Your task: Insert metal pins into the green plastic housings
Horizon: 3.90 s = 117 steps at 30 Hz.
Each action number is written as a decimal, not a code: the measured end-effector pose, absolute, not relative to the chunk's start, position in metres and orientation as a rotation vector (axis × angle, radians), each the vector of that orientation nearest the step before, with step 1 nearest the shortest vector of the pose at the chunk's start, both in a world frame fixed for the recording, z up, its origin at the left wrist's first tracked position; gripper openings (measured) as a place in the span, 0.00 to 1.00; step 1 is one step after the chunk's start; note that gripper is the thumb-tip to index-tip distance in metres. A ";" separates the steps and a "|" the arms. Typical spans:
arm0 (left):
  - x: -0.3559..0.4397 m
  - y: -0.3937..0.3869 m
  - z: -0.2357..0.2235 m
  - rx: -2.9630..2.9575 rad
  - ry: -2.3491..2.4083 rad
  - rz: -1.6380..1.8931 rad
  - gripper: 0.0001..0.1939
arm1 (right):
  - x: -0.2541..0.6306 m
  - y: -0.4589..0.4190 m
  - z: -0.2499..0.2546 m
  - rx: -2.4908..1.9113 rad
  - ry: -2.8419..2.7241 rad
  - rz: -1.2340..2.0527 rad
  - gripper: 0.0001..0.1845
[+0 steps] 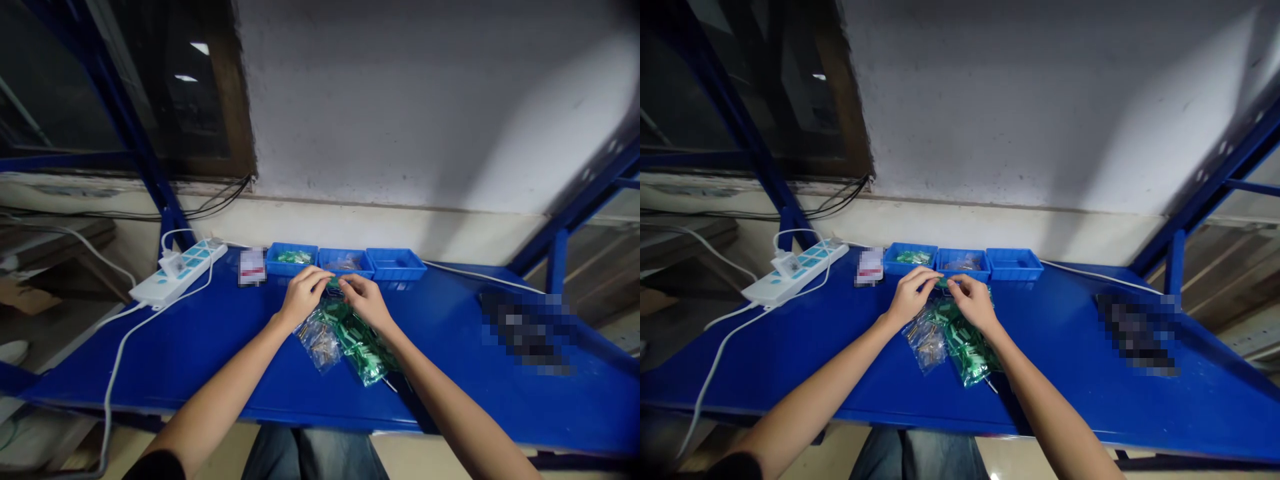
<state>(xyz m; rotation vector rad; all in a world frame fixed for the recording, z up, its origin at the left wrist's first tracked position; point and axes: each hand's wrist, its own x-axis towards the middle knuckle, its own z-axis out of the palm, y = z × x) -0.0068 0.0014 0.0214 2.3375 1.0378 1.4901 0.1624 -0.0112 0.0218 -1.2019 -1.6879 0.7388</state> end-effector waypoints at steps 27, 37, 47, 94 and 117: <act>-0.006 0.006 0.006 2.212 1.025 1.575 0.12 | 0.157 -0.012 0.016 -0.947 -1.247 1.040 0.14; -0.009 0.011 0.006 1.888 1.052 1.459 0.08 | 0.167 -0.008 0.015 -1.005 -1.266 0.900 0.13; 0.006 0.004 0.005 1.877 0.969 1.395 0.25 | 0.160 -0.012 0.014 -0.978 -1.428 0.863 0.14; 0.003 0.004 0.026 1.185 1.021 1.080 0.28 | 0.161 -0.020 0.019 -1.127 -1.487 0.400 0.15; -0.006 0.011 0.019 1.430 1.008 1.471 0.16 | 0.165 -0.025 0.029 -1.012 -1.460 0.477 0.09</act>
